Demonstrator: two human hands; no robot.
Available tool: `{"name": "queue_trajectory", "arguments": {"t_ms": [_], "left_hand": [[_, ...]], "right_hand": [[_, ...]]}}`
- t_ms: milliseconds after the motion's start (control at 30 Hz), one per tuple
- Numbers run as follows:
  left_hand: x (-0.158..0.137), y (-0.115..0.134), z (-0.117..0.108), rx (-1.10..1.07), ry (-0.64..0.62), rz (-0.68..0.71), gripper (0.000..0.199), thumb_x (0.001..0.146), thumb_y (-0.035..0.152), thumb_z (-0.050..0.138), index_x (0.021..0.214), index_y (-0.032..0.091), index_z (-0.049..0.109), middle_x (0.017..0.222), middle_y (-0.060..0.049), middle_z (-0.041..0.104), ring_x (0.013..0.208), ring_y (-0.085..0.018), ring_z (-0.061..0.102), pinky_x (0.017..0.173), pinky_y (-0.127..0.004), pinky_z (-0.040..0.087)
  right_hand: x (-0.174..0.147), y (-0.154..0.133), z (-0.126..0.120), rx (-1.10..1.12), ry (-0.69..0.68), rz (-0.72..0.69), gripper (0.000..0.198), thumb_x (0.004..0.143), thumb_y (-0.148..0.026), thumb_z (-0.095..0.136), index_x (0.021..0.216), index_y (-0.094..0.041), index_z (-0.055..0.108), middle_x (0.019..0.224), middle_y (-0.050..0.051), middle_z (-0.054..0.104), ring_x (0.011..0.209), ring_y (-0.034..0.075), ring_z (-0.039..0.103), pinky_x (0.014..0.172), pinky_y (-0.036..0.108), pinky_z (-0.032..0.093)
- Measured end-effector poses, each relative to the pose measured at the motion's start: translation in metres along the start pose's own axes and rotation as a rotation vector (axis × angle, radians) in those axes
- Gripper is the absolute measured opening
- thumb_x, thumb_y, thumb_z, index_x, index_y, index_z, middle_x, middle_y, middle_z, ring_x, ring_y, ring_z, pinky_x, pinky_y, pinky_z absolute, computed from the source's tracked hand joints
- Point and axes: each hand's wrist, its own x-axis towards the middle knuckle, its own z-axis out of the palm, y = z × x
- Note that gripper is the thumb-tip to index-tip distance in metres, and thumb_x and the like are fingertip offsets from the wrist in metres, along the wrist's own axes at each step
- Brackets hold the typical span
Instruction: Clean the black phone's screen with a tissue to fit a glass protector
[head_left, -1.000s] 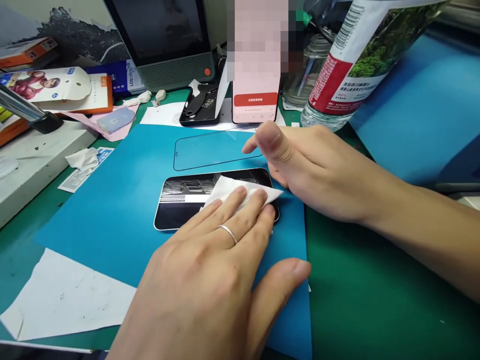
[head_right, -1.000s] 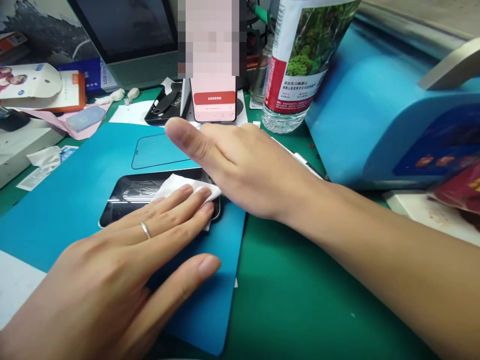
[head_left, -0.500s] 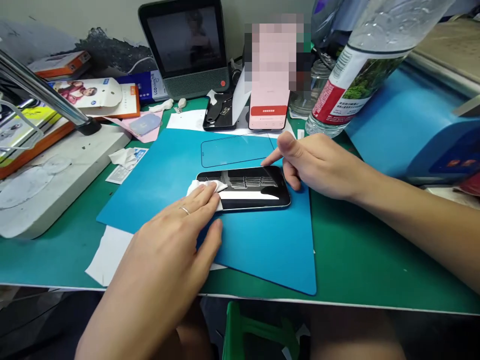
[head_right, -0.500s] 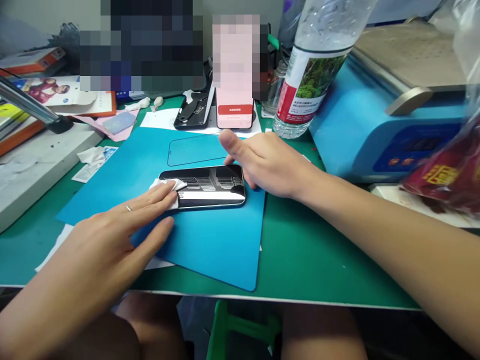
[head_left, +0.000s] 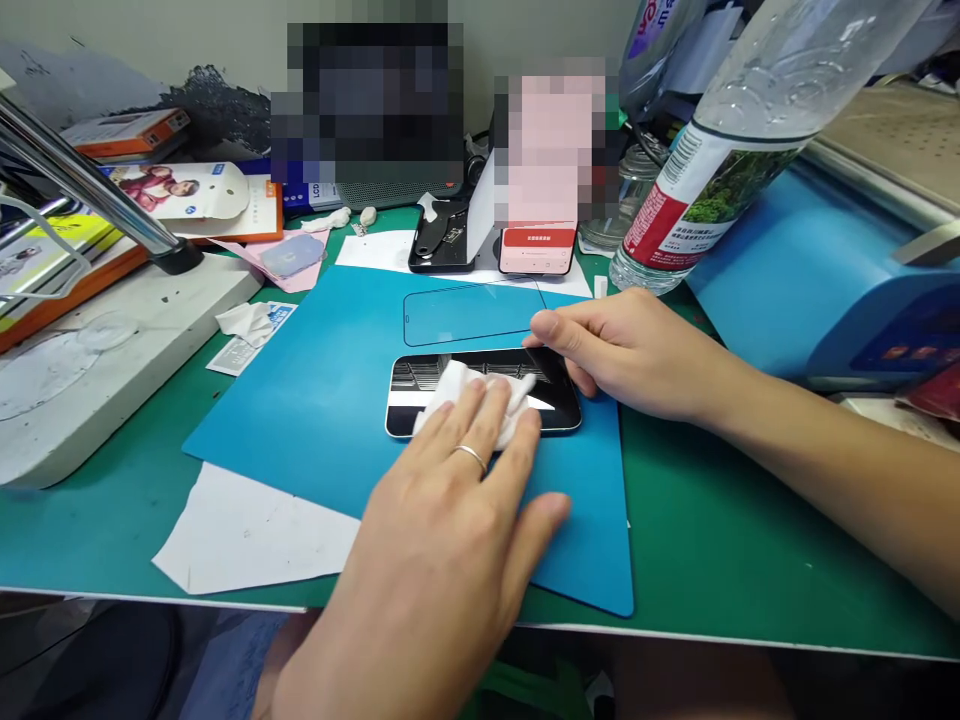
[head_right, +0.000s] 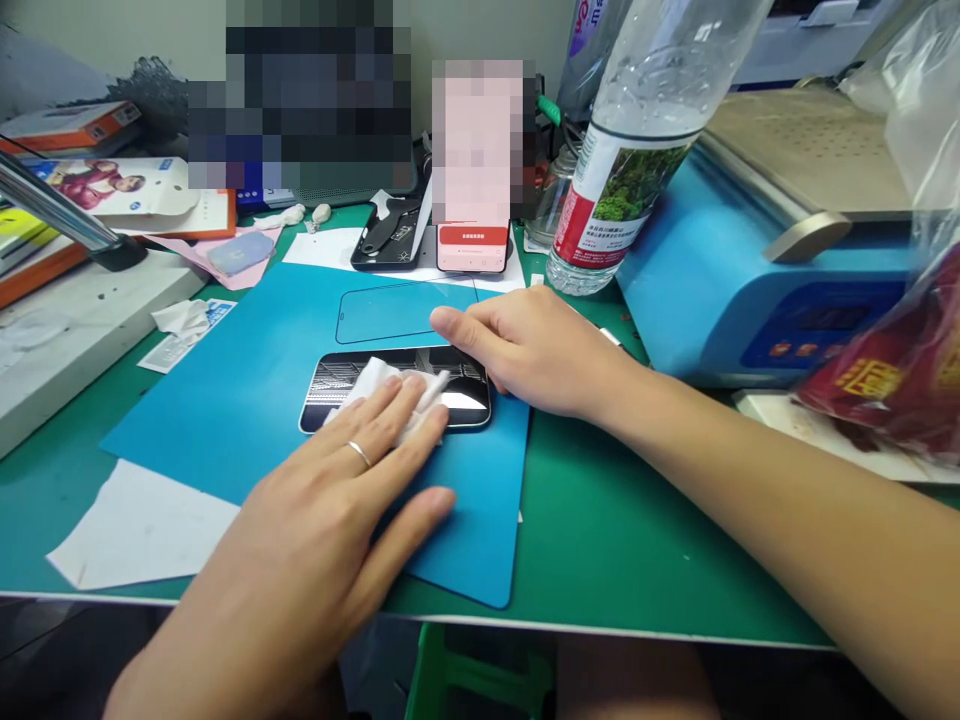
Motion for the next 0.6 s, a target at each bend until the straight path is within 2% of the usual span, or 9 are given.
{"name": "queue_trajectory", "arguments": {"t_ms": [167, 267, 367, 500, 600], "left_hand": [[0.008, 0.019, 0.012, -0.049, 0.082, 0.048, 0.084, 0.11, 0.066, 0.023, 0.146, 0.001, 0.062, 0.154, -0.019, 0.057, 0.147, -0.036, 0.052, 0.116, -0.052, 0.052], [0.01, 0.028, 0.015, -0.089, 0.096, 0.018, 0.089, 0.109, 0.07, 0.021, 0.144, 0.0, 0.064, 0.152, -0.021, 0.057, 0.145, -0.036, 0.054, 0.116, -0.052, 0.052], [0.012, 0.031, 0.019, -0.131, 0.086, 0.001, 0.09, 0.11, 0.069, 0.016, 0.145, 0.002, 0.064, 0.155, -0.019, 0.055, 0.148, -0.034, 0.051, 0.12, -0.05, 0.049], [0.011, 0.016, 0.019, -0.148, 0.04, -0.024, 0.086, 0.111, 0.067, 0.012, 0.15, 0.007, 0.061, 0.161, -0.012, 0.049, 0.152, -0.029, 0.046, 0.123, -0.047, 0.045], [0.003, -0.011, 0.01, -0.076, 0.005, -0.014, 0.081, 0.11, 0.067, 0.024, 0.151, 0.007, 0.06, 0.161, -0.014, 0.048, 0.15, -0.033, 0.048, 0.115, -0.05, 0.054]], "right_hand": [[0.0, 0.001, 0.002, -0.005, 0.033, -0.037, 0.078, 0.096, -0.086, 0.037, 0.055, -0.022, 0.049, 0.047, -0.002, 0.052, 0.049, 0.012, 0.045, 0.055, 0.032, 0.031], [0.001, 0.002, 0.002, 0.002, 0.03, -0.048, 0.076, 0.096, -0.085, 0.04, 0.055, -0.022, 0.045, 0.048, -0.003, 0.046, 0.05, 0.012, 0.04, 0.055, 0.033, 0.028], [0.001, 0.003, 0.0, 0.01, 0.005, -0.032, 0.073, 0.095, -0.083, 0.045, 0.057, -0.022, 0.048, 0.05, -0.002, 0.048, 0.051, 0.012, 0.041, 0.054, 0.033, 0.028], [0.001, 0.007, -0.001, 0.02, -0.032, 0.002, 0.069, 0.095, -0.082, 0.047, 0.061, -0.022, 0.057, 0.05, -0.001, 0.054, 0.048, 0.014, 0.046, 0.05, 0.033, 0.032], [0.002, 0.009, 0.0, 0.04, -0.033, 0.021, 0.07, 0.095, -0.082, 0.048, 0.057, -0.023, 0.053, 0.044, -0.001, 0.053, 0.041, 0.013, 0.047, 0.045, 0.033, 0.034]]}}
